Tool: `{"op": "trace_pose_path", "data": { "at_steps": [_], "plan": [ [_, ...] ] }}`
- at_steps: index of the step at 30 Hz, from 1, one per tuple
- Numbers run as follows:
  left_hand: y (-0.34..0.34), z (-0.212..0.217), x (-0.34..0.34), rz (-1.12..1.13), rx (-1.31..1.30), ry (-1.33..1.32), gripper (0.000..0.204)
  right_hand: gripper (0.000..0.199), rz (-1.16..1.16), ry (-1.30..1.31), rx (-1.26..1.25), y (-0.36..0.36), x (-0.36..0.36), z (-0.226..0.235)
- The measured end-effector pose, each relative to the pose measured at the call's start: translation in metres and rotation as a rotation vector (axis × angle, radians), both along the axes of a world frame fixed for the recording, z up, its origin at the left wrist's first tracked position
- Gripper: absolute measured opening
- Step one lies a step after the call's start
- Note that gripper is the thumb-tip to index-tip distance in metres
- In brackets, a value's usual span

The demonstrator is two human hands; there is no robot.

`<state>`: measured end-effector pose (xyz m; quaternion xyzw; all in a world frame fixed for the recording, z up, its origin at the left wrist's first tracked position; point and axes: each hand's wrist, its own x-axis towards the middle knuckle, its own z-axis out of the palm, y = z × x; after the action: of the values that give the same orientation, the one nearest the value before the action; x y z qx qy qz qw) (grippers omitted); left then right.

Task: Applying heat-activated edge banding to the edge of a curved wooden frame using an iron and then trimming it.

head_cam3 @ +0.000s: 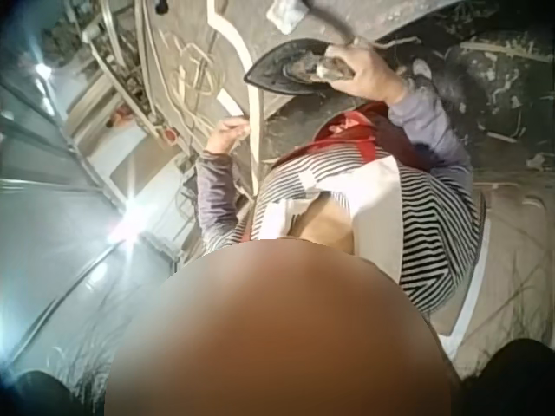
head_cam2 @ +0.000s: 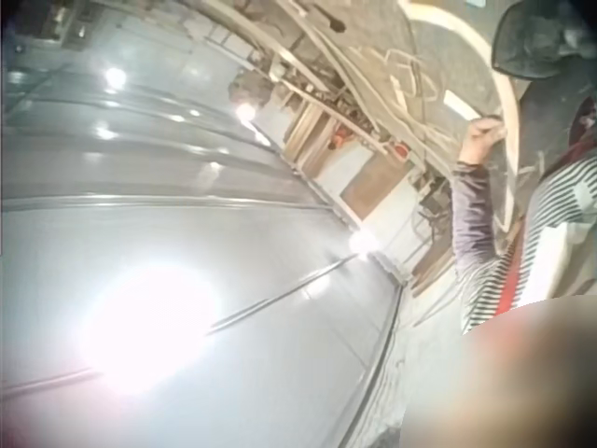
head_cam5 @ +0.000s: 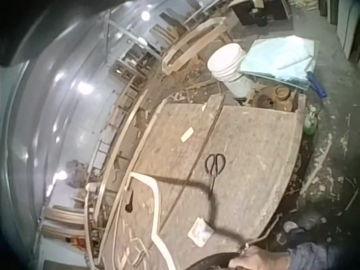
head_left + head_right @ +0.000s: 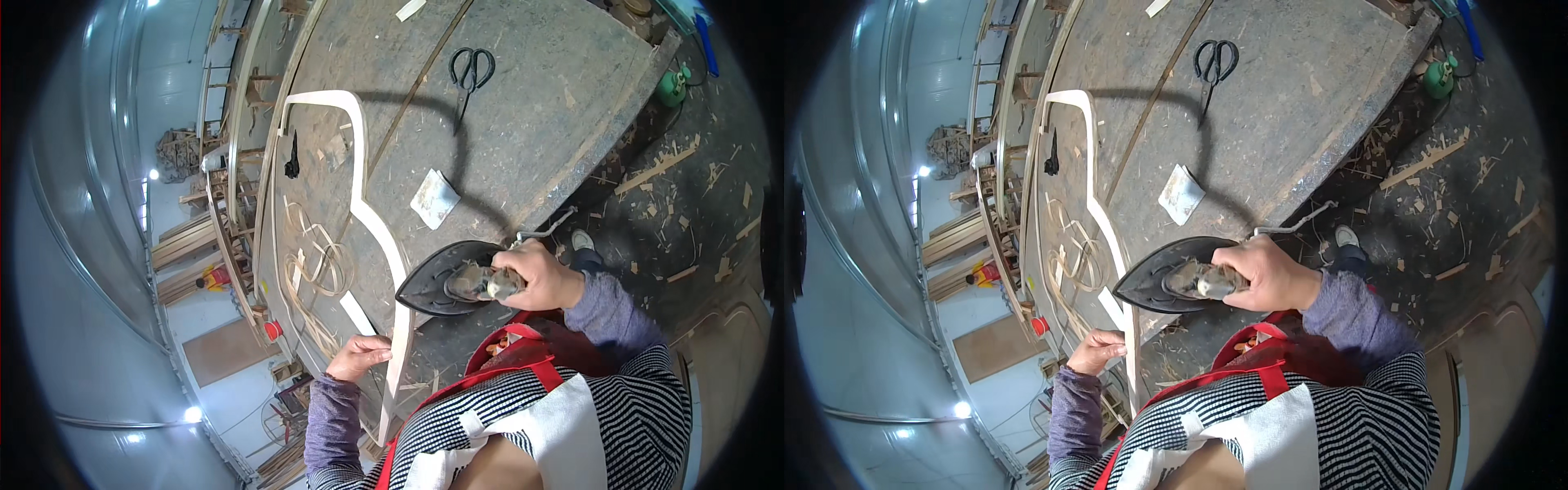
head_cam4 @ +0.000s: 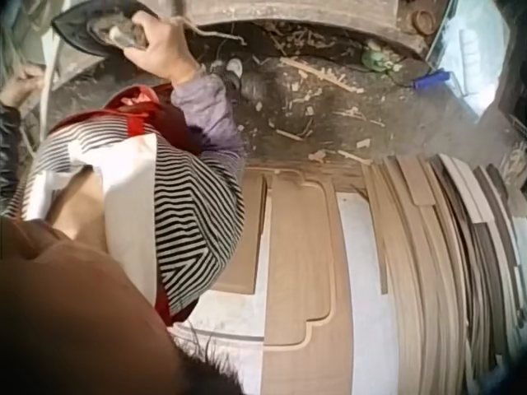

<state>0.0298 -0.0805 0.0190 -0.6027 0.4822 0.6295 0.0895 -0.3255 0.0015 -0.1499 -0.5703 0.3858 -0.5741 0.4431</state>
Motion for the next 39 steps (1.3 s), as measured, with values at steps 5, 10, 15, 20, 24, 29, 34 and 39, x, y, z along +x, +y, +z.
{"op": "trace_pose_path", "data": {
  "at_steps": [5, 10, 15, 20, 24, 29, 34, 39],
  "plan": [
    [-0.005, -0.001, 0.001, -0.051, 0.041, 0.016, 0.016, 0.025, -0.133, -0.028, -0.092, -0.015, -0.004, -0.006],
    [-0.007, -0.004, 0.006, -0.042, 0.080, 0.015, 0.018, 0.019, 0.018, -0.309, -0.016, -0.084, -0.011, -0.027],
    [-0.003, -0.003, 0.005, 0.007, 0.079, 0.028, 0.021, 0.019, 0.464, -0.623, 0.391, -0.142, -0.018, -0.039],
    [-0.003, 0.000, 0.003, 0.026, 0.056, 0.045, 0.021, 0.027, 0.634, -0.787, 0.444, -0.163, -0.013, -0.037],
    [-0.002, 0.001, 0.005, 0.047, 0.059, 0.063, 0.021, 0.032, 0.594, -0.743, 0.452, -0.146, -0.020, -0.034],
    [-0.002, -0.003, 0.013, 0.022, 0.038, 0.071, 0.021, 0.033, 0.329, -0.520, 0.192, -0.105, -0.020, -0.021],
    [0.000, -0.007, 0.023, 0.014, 0.018, 0.053, 0.021, 0.029, 0.058, -0.348, 0.136, -0.049, -0.011, -0.009],
    [0.003, -0.006, 0.021, 0.053, 0.015, 0.074, 0.020, 0.024, -0.131, -0.621, 0.262, -0.062, -0.002, -0.002]
  ]
}}
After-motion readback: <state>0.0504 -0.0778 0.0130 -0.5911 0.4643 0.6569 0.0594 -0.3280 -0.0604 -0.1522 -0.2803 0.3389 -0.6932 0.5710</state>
